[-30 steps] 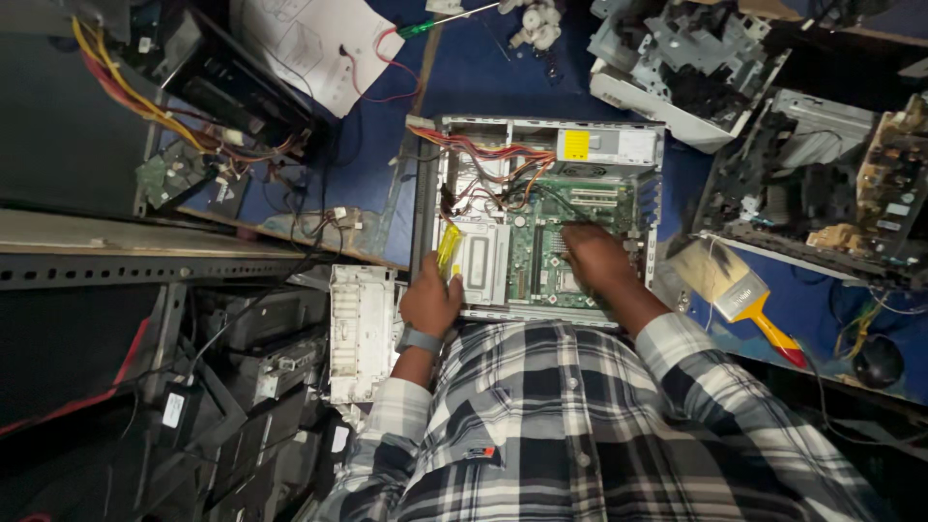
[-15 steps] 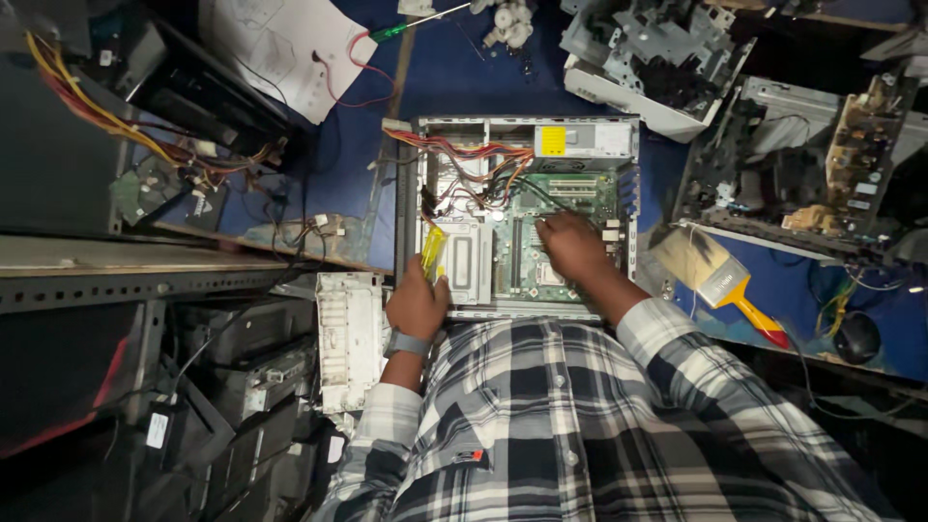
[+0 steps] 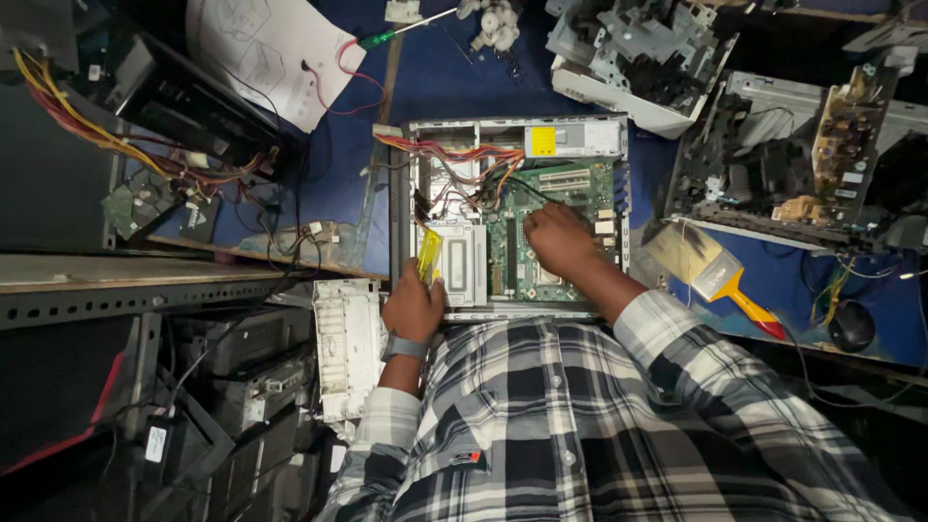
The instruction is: The person removes the motherboard and power supply from a desktop computer case using a screwdriver. They unscrew fasteners, lift out the motherboard, then detach and remove the power supply unit, placing both components on the workbench.
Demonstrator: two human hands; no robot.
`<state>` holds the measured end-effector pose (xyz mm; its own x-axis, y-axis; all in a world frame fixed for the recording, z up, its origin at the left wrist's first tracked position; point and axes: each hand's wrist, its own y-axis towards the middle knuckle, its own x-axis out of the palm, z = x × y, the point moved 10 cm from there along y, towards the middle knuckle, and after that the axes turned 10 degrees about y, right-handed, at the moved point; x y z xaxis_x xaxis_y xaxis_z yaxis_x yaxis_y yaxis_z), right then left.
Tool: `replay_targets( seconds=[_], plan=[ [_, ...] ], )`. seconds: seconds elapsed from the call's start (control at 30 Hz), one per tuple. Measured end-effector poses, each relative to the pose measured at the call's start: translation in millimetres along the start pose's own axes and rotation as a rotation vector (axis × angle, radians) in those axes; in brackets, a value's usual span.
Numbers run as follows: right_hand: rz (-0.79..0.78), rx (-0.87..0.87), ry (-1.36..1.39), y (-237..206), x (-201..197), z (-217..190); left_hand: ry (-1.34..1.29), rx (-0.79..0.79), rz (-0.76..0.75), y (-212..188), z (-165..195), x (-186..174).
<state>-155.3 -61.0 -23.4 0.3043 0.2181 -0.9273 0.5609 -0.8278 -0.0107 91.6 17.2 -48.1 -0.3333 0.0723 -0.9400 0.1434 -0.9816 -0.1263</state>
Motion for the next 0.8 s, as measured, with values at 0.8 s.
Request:
replay_targets(
  seconds=[0.8],
  plan=[
    [-0.179,-0.011,-0.173,-31,-86,-5,-0.028,-0.053,-0.046,1,-2,-10]
  ],
)
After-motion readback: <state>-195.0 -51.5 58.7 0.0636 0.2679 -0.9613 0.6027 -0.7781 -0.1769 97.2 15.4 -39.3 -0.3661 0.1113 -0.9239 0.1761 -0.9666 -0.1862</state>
